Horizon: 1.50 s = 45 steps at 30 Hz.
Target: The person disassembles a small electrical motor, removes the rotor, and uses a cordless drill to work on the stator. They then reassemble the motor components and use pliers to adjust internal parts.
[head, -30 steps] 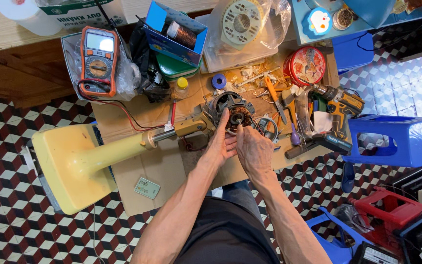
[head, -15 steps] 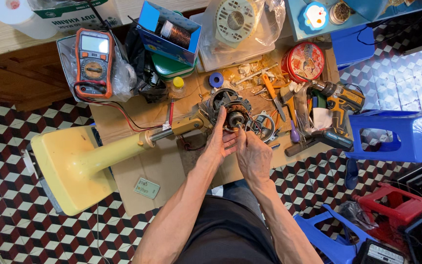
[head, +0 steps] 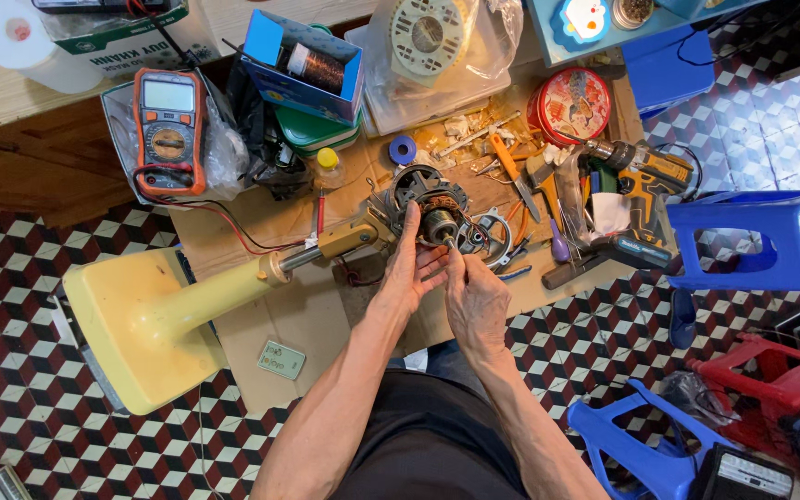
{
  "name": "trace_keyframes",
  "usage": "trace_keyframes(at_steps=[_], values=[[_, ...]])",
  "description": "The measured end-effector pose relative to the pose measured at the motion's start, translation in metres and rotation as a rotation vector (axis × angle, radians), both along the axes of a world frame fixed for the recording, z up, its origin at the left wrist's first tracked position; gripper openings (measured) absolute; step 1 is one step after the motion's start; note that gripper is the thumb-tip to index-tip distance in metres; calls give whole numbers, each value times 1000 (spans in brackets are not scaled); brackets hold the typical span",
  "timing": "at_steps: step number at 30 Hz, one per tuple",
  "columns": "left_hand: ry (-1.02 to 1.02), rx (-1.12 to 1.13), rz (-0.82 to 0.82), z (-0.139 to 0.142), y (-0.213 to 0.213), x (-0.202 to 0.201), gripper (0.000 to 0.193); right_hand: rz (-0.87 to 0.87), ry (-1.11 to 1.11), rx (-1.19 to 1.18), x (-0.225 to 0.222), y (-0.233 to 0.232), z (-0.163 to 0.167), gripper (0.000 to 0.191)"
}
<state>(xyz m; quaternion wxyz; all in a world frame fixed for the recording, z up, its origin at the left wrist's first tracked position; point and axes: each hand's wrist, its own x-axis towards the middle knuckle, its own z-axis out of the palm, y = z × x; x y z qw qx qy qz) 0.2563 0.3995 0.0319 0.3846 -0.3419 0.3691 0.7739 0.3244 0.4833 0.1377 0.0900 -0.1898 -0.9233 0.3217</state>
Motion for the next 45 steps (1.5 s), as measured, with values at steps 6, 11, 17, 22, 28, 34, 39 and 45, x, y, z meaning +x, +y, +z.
trace_keyframes(at_steps=[6,11,17,22,28,34,39,45], values=[[15,13,0,-3,4,0,96,-9,23,-68,1,5,0,32],[-4,-14,71,0,10,2,99,-16,-6,-116,2,8,1,29],[-29,26,217,-2,25,7,102,-65,-34,-211,6,16,-1,33],[5,16,249,-10,32,13,102,-131,-67,-448,9,22,-2,31],[29,-29,239,-12,35,16,98,-146,-61,-537,15,27,-9,32],[93,28,239,-5,32,16,89,-128,-115,-520,16,39,-17,34],[129,27,226,0,30,15,88,-124,-158,-521,13,41,-15,34],[103,24,210,4,26,13,86,-114,-263,-542,16,53,-10,46]])
